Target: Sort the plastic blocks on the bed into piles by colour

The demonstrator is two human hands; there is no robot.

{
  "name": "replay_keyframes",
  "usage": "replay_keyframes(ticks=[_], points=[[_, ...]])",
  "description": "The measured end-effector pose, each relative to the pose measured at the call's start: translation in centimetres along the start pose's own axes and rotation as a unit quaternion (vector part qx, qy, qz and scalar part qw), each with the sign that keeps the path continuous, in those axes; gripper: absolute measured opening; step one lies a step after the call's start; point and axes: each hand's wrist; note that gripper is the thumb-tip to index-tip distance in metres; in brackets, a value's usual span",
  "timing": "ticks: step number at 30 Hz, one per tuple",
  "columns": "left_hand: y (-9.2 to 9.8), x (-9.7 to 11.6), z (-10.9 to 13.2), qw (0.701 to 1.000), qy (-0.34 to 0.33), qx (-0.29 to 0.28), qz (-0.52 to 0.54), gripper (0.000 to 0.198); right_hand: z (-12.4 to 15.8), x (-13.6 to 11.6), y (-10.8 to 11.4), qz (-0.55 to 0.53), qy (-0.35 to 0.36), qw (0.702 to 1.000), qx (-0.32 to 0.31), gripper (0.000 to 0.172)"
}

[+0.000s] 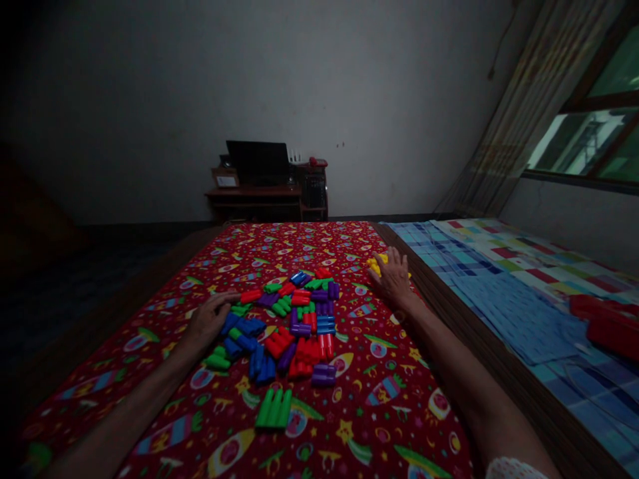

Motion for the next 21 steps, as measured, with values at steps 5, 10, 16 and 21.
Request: replay_keyframes(ticks=[5, 10, 16, 21], points=[[-0.2, -0.2, -0.1, 1.0, 0.001, 0.002, -0.003, 0.035, 1.6, 2.7, -2.1, -0.069, -0.124, 0.988, -0.062, 0.084], [0.0, -0.1, -0.1, 1.0, -0.002, -0.003, -0.008, 0.035, 0.8, 3.6, -4.2, -0.117, -0.126, 0.982, -0.076, 0.092], [0.1, 0.2, 0.0, 1.0, 0.0, -0.003, -0.009, 0.038, -0.2, 3.4, -3.8, -0.104, -0.097, 0.987, -0.075, 0.08], [0.0, 0.2, -0.1, 1.0, 0.0, 0.002, 0.004, 0.036, 0.2, 0.3, -0.8, -0.134, -0.013, 0.991, 0.005, 0.066]])
Point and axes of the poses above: each hand's wrist, its own z-axis away from the middle knuckle, its own y-axis out of the back of the hand, x = y × z, and after that the axes turned 6 degrees about -y, right-handed
